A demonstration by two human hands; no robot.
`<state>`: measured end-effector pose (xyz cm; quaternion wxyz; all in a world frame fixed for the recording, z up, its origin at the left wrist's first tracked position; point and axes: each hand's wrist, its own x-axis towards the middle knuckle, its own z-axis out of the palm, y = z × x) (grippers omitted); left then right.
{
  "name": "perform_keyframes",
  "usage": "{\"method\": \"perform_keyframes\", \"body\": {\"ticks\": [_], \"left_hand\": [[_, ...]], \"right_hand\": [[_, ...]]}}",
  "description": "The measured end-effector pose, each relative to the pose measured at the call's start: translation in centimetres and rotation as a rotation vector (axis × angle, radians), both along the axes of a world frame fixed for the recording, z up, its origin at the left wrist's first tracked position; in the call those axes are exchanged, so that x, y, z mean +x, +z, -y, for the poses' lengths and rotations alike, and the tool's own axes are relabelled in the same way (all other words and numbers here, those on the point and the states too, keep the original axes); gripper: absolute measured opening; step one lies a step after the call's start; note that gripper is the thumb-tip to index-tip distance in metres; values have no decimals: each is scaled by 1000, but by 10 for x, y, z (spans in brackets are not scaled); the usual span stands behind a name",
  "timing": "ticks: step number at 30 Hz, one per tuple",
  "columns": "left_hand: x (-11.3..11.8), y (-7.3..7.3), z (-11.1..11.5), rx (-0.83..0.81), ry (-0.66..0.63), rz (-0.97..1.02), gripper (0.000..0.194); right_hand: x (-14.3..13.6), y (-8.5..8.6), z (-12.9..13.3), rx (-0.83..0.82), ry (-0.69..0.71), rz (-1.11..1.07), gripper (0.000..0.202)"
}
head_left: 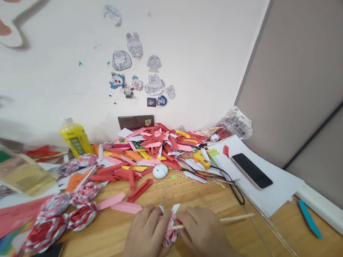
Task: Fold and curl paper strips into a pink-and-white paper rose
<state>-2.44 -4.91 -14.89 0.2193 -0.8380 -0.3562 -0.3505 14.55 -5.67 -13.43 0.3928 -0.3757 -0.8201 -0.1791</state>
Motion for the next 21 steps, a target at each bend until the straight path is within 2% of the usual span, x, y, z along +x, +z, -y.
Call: {"method": "perform_keyframes", "body": {"ticks": [8,15,21], "left_hand": [[0,1,-1,16,-4,-10,21],[-2,-6,-1,-19,9,-14,20],[-2,-7,-1,-3,1,-6,22]], "right_hand": [[0,-3,-2,-50,22,-59,38],[1,-4,-2,-36,29,-61,40],[0,-7,-1,14,-30,54,31]]}}
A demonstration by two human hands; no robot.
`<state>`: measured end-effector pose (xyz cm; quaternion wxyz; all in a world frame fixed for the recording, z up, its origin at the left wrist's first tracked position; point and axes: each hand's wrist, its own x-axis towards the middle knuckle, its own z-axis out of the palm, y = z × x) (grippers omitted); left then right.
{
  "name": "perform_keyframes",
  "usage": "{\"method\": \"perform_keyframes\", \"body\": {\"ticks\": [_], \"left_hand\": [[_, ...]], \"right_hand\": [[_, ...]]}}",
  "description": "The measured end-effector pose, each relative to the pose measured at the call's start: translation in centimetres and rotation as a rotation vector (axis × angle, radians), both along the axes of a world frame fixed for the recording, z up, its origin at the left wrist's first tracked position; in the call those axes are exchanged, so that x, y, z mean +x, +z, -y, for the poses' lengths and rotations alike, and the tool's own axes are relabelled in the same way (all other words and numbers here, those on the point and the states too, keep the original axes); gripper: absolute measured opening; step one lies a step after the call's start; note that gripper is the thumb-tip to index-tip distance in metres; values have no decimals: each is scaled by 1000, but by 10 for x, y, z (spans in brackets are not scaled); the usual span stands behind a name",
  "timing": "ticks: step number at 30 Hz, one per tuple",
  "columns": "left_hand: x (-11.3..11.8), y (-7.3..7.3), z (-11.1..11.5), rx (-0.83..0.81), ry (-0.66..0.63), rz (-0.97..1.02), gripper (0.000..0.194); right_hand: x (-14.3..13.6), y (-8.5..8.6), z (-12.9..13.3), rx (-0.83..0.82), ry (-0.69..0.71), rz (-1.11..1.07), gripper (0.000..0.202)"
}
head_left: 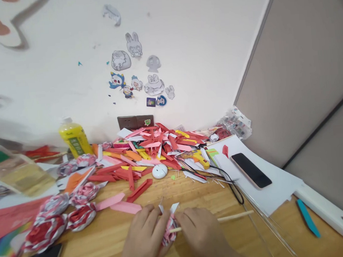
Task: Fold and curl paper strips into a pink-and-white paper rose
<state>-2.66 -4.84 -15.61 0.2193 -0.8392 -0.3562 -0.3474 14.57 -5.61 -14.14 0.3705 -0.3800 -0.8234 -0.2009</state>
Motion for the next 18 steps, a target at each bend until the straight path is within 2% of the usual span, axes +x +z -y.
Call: {"method": "perform_keyframes", "body": {"ticks": [14,18], "left_hand": [[1,7,0,1,-6,1,22],[0,3,-1,-109,-53,71,22]], "right_hand": [[1,1,-2,-117,71,-117,34],[2,6,-4,-190,97,-148,37]]}}
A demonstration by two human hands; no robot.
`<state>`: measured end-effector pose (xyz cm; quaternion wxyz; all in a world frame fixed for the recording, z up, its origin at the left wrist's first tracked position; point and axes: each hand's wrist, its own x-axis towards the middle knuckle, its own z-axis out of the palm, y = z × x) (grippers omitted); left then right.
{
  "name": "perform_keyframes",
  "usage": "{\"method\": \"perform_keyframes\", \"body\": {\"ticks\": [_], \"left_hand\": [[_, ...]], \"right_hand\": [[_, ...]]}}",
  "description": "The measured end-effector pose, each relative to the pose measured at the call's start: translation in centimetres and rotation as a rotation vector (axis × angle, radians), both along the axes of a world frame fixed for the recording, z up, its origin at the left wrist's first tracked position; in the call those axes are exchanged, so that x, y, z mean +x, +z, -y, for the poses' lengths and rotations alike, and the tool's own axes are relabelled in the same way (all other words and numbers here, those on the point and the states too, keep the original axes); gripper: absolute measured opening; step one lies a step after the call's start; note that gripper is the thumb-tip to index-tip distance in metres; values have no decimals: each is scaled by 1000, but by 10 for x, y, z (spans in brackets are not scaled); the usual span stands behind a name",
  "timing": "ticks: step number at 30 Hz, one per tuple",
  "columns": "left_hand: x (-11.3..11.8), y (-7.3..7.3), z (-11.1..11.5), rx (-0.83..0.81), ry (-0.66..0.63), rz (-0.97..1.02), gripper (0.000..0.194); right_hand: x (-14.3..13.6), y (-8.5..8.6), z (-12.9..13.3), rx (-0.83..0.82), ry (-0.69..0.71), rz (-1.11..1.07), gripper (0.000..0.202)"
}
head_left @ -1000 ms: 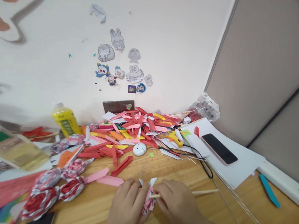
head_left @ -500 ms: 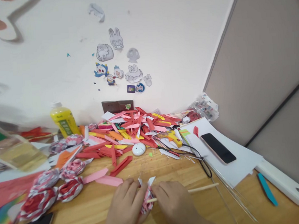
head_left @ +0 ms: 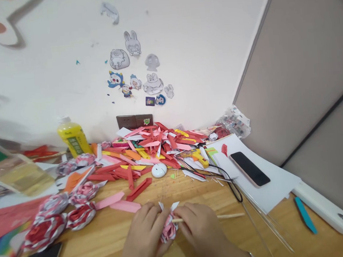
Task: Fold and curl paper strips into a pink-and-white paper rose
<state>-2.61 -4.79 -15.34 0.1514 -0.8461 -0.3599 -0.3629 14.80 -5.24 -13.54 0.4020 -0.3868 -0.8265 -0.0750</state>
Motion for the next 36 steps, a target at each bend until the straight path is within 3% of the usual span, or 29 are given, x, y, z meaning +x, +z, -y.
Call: {"method": "perform_keyframes", "body": {"ticks": [4,7,12,19,25,28,31,34,36], "left_hand": [[-2,-9,-2,-232,-42,111,35],[-3,-14,-3,-311,-66,172,45],[-4,-11,-1,-413,-118,247,43],[-3,-13,0,-478,-202,360,47],[-2,-15,-4,-468,-151,549,55],[0,-15,-6,-666,-221,747,58],[5,-12,-5,-913,-172,932,60],[10,-4,-5,-1213,-75,965,71],[13,1,-4,-1312,-98,978,80]], "right_hand": [[10,4,-9,-151,-57,-54,34],[18,3,-15,-202,-32,-27,29],[18,5,-15,-273,12,10,30],[17,9,-12,-132,78,21,36],[17,0,-8,97,68,-57,24],[16,-3,-5,97,67,-85,19],[14,-5,-6,90,70,-107,20],[14,-6,-8,145,67,-63,20],[14,-7,-8,190,60,-42,17]]}}
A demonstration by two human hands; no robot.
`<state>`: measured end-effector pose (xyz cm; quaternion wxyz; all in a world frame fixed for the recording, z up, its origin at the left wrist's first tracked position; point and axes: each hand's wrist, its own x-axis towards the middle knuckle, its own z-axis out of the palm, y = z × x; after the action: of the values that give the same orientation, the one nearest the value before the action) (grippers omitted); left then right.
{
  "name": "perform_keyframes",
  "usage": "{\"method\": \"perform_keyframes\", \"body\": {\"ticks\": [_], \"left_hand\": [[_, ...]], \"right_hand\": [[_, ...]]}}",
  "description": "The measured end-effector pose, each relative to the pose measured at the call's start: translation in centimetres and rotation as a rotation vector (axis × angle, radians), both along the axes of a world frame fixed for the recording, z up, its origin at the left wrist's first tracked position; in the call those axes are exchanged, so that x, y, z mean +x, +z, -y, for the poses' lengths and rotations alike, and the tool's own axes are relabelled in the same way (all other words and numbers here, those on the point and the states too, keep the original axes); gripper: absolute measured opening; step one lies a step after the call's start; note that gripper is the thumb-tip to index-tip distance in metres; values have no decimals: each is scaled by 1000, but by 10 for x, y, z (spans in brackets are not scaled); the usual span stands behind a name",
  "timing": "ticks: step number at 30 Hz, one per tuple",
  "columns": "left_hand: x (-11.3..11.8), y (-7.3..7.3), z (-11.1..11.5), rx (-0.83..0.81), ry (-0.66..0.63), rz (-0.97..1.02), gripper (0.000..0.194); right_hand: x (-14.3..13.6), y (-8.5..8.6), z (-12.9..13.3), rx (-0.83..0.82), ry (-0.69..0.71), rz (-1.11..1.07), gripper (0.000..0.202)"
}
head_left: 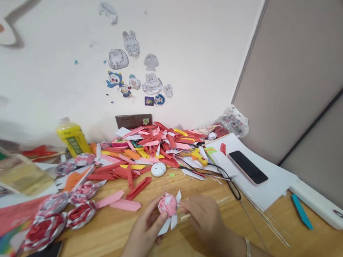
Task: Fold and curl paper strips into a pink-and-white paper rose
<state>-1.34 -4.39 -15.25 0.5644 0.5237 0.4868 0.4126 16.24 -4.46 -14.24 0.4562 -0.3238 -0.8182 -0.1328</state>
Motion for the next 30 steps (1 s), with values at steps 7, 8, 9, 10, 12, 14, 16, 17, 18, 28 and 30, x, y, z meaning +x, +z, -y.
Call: {"method": "perform_keyframes", "body": {"ticks": [7,8,9,10,12,14,16,17,18,28,30], "left_hand": [[-1,9,4,-145,-74,202,76],[-2,8,3,-115,-40,182,72],[-2,6,2,-80,-27,150,69],[-3,3,0,-36,-22,117,69],[-4,-4,-3,93,25,92,70],[-5,-10,-4,179,63,7,61],[-4,-14,-2,273,61,-129,52],[-5,-16,0,325,52,-213,48],[-5,-17,2,382,43,-300,46],[-7,-13,9,879,83,-759,37],[-8,-11,9,936,77,-788,35]], "right_hand": [[-4,9,4,45,-19,22,20],[-6,11,4,18,-23,18,24],[-7,12,4,-22,-21,13,29],[-8,13,3,-58,-14,12,34],[-8,13,2,-128,6,21,43],[-7,13,3,-221,33,33,45],[-6,14,5,-342,55,2,47],[-6,15,6,-397,51,-26,48],[-6,16,7,-438,32,-55,49],[-9,10,5,-437,-58,-55,49],[-9,7,5,-444,-43,-52,44]]}}
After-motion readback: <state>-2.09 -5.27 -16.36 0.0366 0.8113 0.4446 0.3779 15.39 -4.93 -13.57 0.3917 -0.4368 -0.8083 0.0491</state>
